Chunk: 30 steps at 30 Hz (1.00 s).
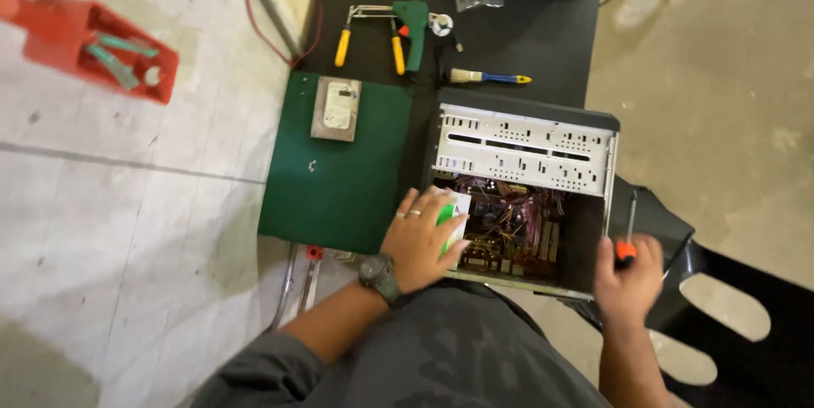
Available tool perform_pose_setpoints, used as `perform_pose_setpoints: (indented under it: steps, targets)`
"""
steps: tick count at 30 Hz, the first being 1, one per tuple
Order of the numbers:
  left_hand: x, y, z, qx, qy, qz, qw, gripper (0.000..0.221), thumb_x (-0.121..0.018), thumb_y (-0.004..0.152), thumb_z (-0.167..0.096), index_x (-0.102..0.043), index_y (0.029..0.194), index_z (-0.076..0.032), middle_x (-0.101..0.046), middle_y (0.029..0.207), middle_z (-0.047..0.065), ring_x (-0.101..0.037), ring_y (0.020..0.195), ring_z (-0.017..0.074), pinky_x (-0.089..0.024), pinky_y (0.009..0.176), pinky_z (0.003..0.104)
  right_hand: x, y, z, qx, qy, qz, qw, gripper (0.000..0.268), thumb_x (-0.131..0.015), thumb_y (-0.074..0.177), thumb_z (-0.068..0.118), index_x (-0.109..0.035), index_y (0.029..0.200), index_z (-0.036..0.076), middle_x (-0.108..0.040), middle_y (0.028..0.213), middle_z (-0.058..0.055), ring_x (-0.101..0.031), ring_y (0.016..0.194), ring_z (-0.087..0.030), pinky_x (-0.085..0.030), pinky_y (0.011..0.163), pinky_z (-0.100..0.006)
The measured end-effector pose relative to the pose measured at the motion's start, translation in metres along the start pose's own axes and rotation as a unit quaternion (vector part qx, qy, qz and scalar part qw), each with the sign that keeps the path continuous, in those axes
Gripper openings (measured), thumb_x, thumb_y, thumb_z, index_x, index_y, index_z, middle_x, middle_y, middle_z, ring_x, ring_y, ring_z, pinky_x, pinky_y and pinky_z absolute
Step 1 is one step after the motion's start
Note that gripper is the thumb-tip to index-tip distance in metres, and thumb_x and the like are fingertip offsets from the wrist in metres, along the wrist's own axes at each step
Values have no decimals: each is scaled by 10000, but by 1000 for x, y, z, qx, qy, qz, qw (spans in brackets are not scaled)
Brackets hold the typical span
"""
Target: Opening a computer case by unscrewing the side panel and removing it to reveal internal components.
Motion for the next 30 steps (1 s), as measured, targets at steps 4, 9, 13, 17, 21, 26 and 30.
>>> perform_pose_setpoints:
  steps: [4,9,13,17,21,26,30]
  targets:
    - [32,24,-22,-32,-314,-128,940,484,-610,985,-406,-612,1394,-149,-593,1381,146,-568,1312,362,-415,1097,518,1,15,124,94,243,135,956,145,-763,858,167,-665,898,68,-628,825,-193,-635,832,-451,-497,758,-479]
    - [38,30,-4,94,-575,-127,803,271,-506,1085,-272,-717,1187,-136,-742,1122,56,-701,1092,273,-540,991,371,-42,8,219,209,411,315,830,224,-767,828,229,-704,916,33,-676,854,-209,-671,821,-451,-535,756,-506]
    - [69,-11,60,234,-574,-174,765,267,-572,1024,-173,-645,782,-88,-640,669,107,-597,626,215,-480,634,316,-59,26,232,200,400,344,826,284,-570,1003,208,-688,1157,0,-668,1081,-233,-648,1064,-442,-486,972,-528]
    - [67,-84,88,407,-522,44,748,423,-662,995,-375,-727,690,-88,-674,514,133,-693,469,181,-507,445,255,-65,36,226,170,225,334,899,275,-692,987,229,-695,1200,56,-668,1139,-190,-655,1103,-425,-509,972,-511]
    - [14,-142,36,437,-571,148,679,386,-479,1059,-237,-688,1322,-48,-766,813,237,-759,777,270,-599,739,337,-65,35,230,157,190,369,896,324,-638,1043,323,-684,1270,97,-675,1181,-133,-674,1115,-367,-537,965,-454]
    - [-5,-131,-18,263,-514,56,814,463,-554,902,-31,-575,1336,129,-553,1324,436,-531,1262,547,-440,1082,608,-88,26,219,79,136,468,870,552,-606,1003,529,-599,1393,138,-669,1269,-199,-619,1241,-397,-469,1067,-543]
    - [-39,-112,-49,264,-508,91,815,735,-460,891,41,-193,1568,140,-123,1606,431,-142,1506,531,-122,1257,591,-92,31,234,75,153,481,860,579,-635,975,565,-612,1410,183,-647,1270,-223,-600,1248,-441,-478,1054,-548]
Point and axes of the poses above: each hand's wrist, its own y-axis towards the middle knuckle, its own x-axis out of the back of the hand, z = x × y, the point moved 4 cm from there along y, towards the middle knuckle
